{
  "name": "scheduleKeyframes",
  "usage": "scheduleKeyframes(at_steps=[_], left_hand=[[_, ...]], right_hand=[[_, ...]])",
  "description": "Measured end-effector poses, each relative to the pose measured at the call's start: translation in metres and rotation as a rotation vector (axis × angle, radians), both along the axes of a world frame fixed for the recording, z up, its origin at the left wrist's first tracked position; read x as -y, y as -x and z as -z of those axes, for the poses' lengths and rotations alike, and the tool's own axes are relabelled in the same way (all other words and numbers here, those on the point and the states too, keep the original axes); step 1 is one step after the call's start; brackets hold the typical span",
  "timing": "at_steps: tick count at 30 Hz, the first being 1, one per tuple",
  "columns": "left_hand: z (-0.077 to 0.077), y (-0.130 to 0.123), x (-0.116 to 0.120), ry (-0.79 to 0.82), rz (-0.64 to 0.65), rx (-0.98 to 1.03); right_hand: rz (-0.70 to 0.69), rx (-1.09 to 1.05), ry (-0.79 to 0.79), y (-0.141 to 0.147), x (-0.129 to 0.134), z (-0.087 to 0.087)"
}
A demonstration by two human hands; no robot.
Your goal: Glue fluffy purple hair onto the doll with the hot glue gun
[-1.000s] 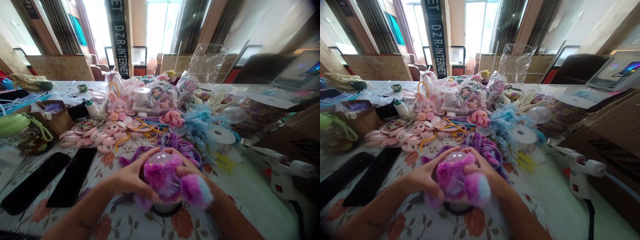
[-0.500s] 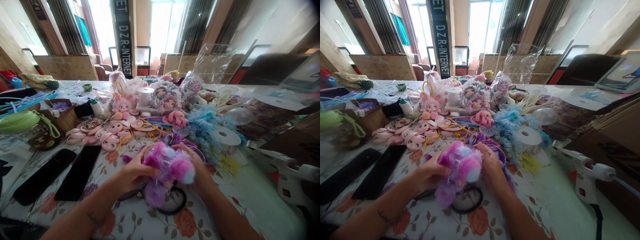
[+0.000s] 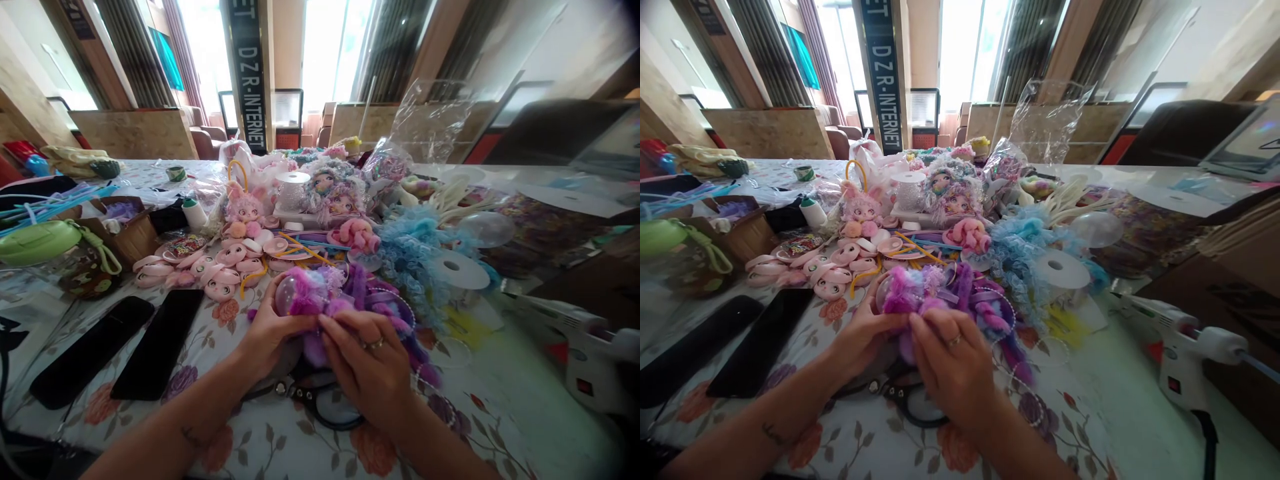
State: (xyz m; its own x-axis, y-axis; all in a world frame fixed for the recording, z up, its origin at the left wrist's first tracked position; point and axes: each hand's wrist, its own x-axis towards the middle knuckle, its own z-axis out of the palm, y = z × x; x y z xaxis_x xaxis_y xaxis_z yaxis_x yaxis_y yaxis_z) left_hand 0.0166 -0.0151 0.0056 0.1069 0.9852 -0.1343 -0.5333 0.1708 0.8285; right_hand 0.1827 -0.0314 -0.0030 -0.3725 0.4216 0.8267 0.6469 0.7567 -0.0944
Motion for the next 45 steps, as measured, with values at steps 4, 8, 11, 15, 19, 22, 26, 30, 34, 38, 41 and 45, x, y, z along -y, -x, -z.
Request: scheduleKeyframes(at_steps=[4,8,11,15,19,22,26,30,34,38,41,45], left_hand=[[0.000,0.001,0.000,0.041,0.026,-0.021],[0.003,0.001,0.001,0.066,0.052,-0.071],[0.005,0.001,0.002,0.042,0.080,-0.067],[0.007,0.001,0.004,-0.020,0.117,-0.049],[0.008,0.001,0.005,-0.048,0.143,-0.093],[0.006,0.003,0.005,-0.062,0.171,-0.088],[0.001,0.004,0.005,-0.053,0.184,-0.027],[-0.002,0.003,0.007,0.000,0.133,0.014],[-0.002,0.002,0.007,0.025,0.135,0.034],[-0.001,0.003,0.007,0.008,0.125,0.017],[-0.001,0.004,0.007,-0.004,0.143,0.024],[0.000,0.004,0.007,-0.050,0.126,-0.033]], right_hand=[[0.310,-0.055,-0.028,-0.006,-0.006,0.000],[0.211,-0.129,-0.065,-0.010,0.003,0.001],[-0.103,-0.065,0.015,-0.004,0.008,0.005],[-0.065,-0.164,0.119,0.004,0.006,0.007],[0.007,-0.209,0.121,0.006,0.005,0.004],[0.015,-0.193,0.113,0.006,0.006,0.000],[-0.034,-0.140,0.095,0.006,0.006,-0.002],[-0.087,-0.080,0.107,0.006,0.006,0.000],[-0.102,-0.094,0.116,0.006,0.005,0.003],[-0.123,-0.100,0.121,0.006,0.005,0.003],[-0.144,-0.124,0.129,0.006,0.005,0.002],[-0.206,-0.156,0.138,0.007,0.005,0.000]])
